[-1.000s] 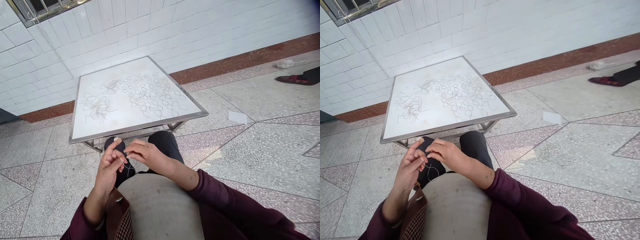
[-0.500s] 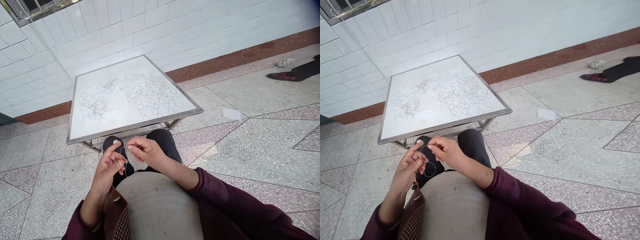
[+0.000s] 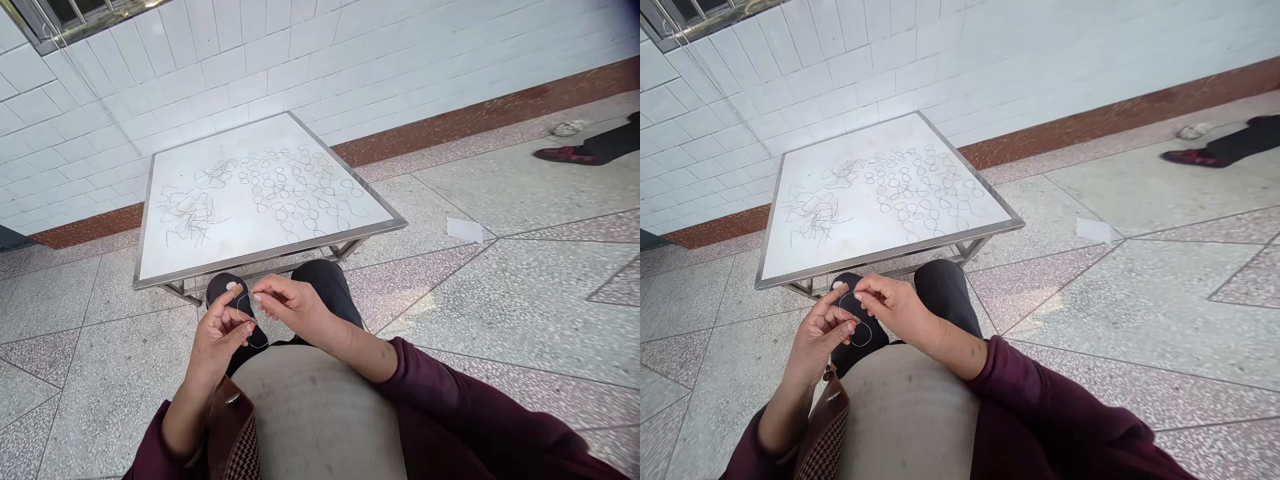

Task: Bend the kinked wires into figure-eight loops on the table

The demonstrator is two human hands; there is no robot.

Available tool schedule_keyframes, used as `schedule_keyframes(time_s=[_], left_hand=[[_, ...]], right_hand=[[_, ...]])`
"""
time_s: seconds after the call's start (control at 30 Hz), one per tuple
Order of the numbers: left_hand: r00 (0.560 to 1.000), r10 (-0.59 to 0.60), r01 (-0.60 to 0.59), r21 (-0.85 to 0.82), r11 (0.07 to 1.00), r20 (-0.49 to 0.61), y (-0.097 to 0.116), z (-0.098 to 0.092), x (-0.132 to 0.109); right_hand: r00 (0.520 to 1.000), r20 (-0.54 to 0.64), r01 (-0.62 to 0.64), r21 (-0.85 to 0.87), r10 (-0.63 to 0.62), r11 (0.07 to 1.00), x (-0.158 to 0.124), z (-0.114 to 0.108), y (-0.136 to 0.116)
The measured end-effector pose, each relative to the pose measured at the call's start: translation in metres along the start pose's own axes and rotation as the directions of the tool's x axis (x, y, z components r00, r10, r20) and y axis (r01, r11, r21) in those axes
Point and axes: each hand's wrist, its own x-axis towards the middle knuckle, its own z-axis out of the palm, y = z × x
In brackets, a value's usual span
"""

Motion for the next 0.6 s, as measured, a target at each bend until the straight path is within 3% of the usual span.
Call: schedule_keyframes(time_s=[0.37, 0.6], left_hand=[[0.955, 0.164, -0.14, 0.11, 0.984, -0.247, -0.0101, 0.0042, 0.0042], [0.96, 0.159, -0.139, 0.101, 0.985, -0.228, -0.0104, 0.0058, 0.0039]], right_hand=[[0.987, 0.065, -0.153, 0.085, 0.148, 0.985, -0.0002, 0.0029, 0.0038], [0.975, 0.058, -0.221, 0.284, 0.213, 0.933, 0.0006, 0.01, 0.0074]])
